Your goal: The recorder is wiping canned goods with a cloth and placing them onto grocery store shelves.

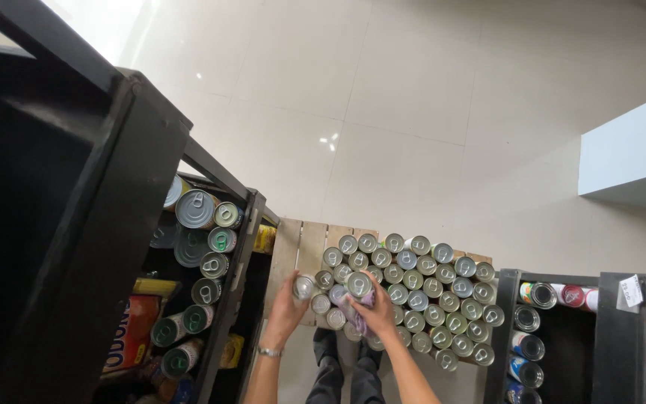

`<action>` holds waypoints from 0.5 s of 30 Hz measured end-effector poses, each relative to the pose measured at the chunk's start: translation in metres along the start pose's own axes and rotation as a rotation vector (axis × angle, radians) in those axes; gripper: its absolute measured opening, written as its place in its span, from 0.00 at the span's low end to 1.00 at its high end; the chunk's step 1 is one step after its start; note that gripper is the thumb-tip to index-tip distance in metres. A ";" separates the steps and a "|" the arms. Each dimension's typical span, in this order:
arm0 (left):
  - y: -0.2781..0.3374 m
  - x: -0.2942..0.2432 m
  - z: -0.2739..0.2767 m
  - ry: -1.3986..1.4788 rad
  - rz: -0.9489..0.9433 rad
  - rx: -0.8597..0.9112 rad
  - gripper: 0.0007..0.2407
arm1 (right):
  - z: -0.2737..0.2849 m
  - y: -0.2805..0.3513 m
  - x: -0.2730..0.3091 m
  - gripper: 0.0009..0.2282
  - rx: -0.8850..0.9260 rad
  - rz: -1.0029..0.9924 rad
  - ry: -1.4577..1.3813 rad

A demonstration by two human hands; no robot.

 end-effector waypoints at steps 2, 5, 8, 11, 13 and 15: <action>0.005 -0.051 0.032 0.072 -0.094 0.019 0.42 | 0.003 0.007 -0.009 0.40 -0.005 -0.068 -0.015; 0.010 -0.131 0.079 0.463 -0.125 0.082 0.26 | 0.024 0.042 0.075 0.32 0.002 0.176 -0.256; 0.021 -0.141 0.051 0.872 -0.018 0.302 0.32 | 0.049 0.074 0.149 0.32 0.002 0.278 -0.329; 0.033 -0.200 0.080 0.793 -0.217 0.239 0.31 | 0.065 0.091 0.180 0.34 0.032 0.298 -0.330; 0.041 -0.227 0.092 0.840 -0.289 0.248 0.34 | 0.083 0.098 0.196 0.35 0.035 0.302 -0.324; 0.052 -0.257 0.108 0.889 -0.360 0.256 0.38 | 0.100 0.107 0.217 0.37 0.041 0.307 -0.315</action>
Point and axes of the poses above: each hand's wrist, its own y-axis away from the middle knuckle, its own z-axis out of the back of the hand, x = y × z, the point moved 9 cm from there along -y, towards the middle knuckle, and after that the axes turned 10 degrees about -y, right-handed, at the moved point
